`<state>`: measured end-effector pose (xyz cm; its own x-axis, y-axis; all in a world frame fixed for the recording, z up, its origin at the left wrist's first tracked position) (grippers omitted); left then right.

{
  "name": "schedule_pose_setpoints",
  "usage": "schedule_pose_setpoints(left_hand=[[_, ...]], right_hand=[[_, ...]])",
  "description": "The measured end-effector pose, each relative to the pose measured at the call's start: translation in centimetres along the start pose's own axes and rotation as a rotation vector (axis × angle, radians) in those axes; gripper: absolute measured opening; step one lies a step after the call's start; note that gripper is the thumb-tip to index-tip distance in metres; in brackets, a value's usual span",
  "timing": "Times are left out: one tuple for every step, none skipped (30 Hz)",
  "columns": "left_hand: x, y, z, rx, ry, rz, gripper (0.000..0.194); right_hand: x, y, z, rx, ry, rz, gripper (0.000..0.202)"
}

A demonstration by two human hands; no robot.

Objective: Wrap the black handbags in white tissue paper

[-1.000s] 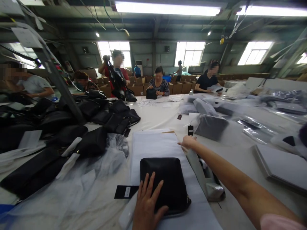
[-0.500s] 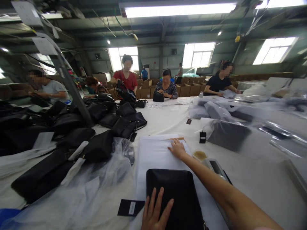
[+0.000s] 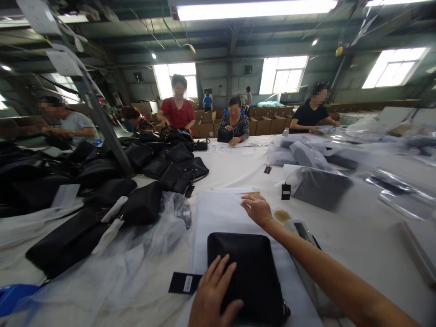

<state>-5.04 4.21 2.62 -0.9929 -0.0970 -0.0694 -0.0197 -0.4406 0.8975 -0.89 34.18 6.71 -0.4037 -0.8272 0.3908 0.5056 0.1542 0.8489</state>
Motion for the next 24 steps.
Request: schedule_pose_setpoints(left_hand=[[0.8,1.0,1.0,0.008,0.051,-0.02,0.07],[1.6,2.0,2.3,-0.01,0.109,-0.016,0.068],[2.2,3.1,3.8,-0.046,0.137,0.009,0.067],[2.7,4.1,5.5,-0.091,0.134,0.055,0.068],[3.0,4.9,7.3,-0.125,0.111,0.115,0.071],[3.2,5.6,9.2,-0.146,0.085,0.179,0.073],[3.3,6.0,10.9,-0.15,0.058,0.237,0.077],[3.4,6.4,12.5,-0.144,0.017,0.286,0.081],[3.3,6.6,13.9,-0.134,-0.038,0.323,0.087],[3.1,6.7,15.0,-0.12,-0.099,0.348,0.091],[3.0,6.8,15.9,-0.105,-0.167,0.363,0.094],[2.8,6.8,16.4,-0.088,-0.235,0.371,0.092],[2.7,6.9,16.7,-0.068,-0.295,0.376,0.084],[2.6,7.0,16.7,-0.046,-0.342,0.383,0.071],[2.6,7.1,16.5,-0.024,-0.373,0.395,0.056],[2.5,7.2,16.0,-0.007,-0.386,0.411,0.043],[2.5,7.3,15.2,0.004,-0.387,0.427,0.035],[2.3,7.5,14.2,0.006,-0.382,0.439,0.031],[2.1,7.6,13.0,0.001,-0.376,0.443,0.03],[1.8,7.7,11.7,-0.008,-0.371,0.437,0.031],[1.5,7.7,10.4,-0.015,-0.368,0.423,0.031],[1.2,7.6,9.0,-0.015,-0.365,0.406,0.032],[0.8,7.4,7.7,-0.011,-0.362,0.388,0.032],[0.5,7.2,6.5,-0.002,-0.354,0.373,0.032]], right_hand=[[0.8,0.8,-0.9,-0.006,0.042,0.013,0.027],[1.6,1.6,-2.0,-0.018,0.092,0.025,0.028],[2.5,2.5,-3.2,-0.035,0.147,0.035,0.028],[3.3,3.2,-4.5,-0.055,0.205,0.039,0.029],[4.1,3.9,-5.8,-0.072,0.262,0.038,0.029],[4.9,4.5,-7.2,-0.083,0.312,0.032,0.029],[5.5,5.0,-8.5,-0.087,0.352,0.02,0.029],[6.1,5.3,-9.8,-0.088,0.391,0.006,0.029],[6.6,5.5,-11.0,-0.097,0.432,-0.005,0.029],[7.1,5.8,-12.2,-0.115,0.479,-0.011,0.028],[7.5,6.0,-13.2,-0.141,0.528,-0.013,0.026],[7.9,6.2,-14.1,-0.169,0.576,-0.014,0.024],[8.2,6.4,-14.9,-0.195,0.618,-0.014,0.022],[8.4,6.6,-15.5,-0.215,0.644,-0.013,0.021],[8.5,6.8,-15.9,-0.228,0.65,-0.014,0.02],[8.6,7.1,-16.1,-0.232,0.635,-0.017,0.022],[8.7,7.5,-16.2,-0.236,0.603,-0.021,0.026],[8.7,7.9,-16.1,-0.234,0.558,-0.025,0.032],[8.8,8.2,-16.0,-0.224,0.509,-0.03,0.041],[8.9,8.4,-15.8,-0.203,0.465,-0.032,0.049],[9.1,8.5,-15.6,-0.174,0.433,-0.031,0.056],[9.3,8.4,-15.5,-0.135,0.416,-0.024,0.06],[9.6,8.2,-15.5,-0.089,0.414,-0.013,0.061],[9.8,7.8,-15.6,-0.042,0.422,0.0,0.061]])
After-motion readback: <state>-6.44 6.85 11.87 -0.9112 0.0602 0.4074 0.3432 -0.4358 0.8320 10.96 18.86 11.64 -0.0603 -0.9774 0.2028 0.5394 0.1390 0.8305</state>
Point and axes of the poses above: each hand's wrist, its own z-axis towards the middle knuckle, its own y-axis out of the back of the hand, x = y × z, the point moved 4 cm from there along z, towards the middle knuckle, and after that the axes turned 13 degrees about z, right-handed, at the moved point
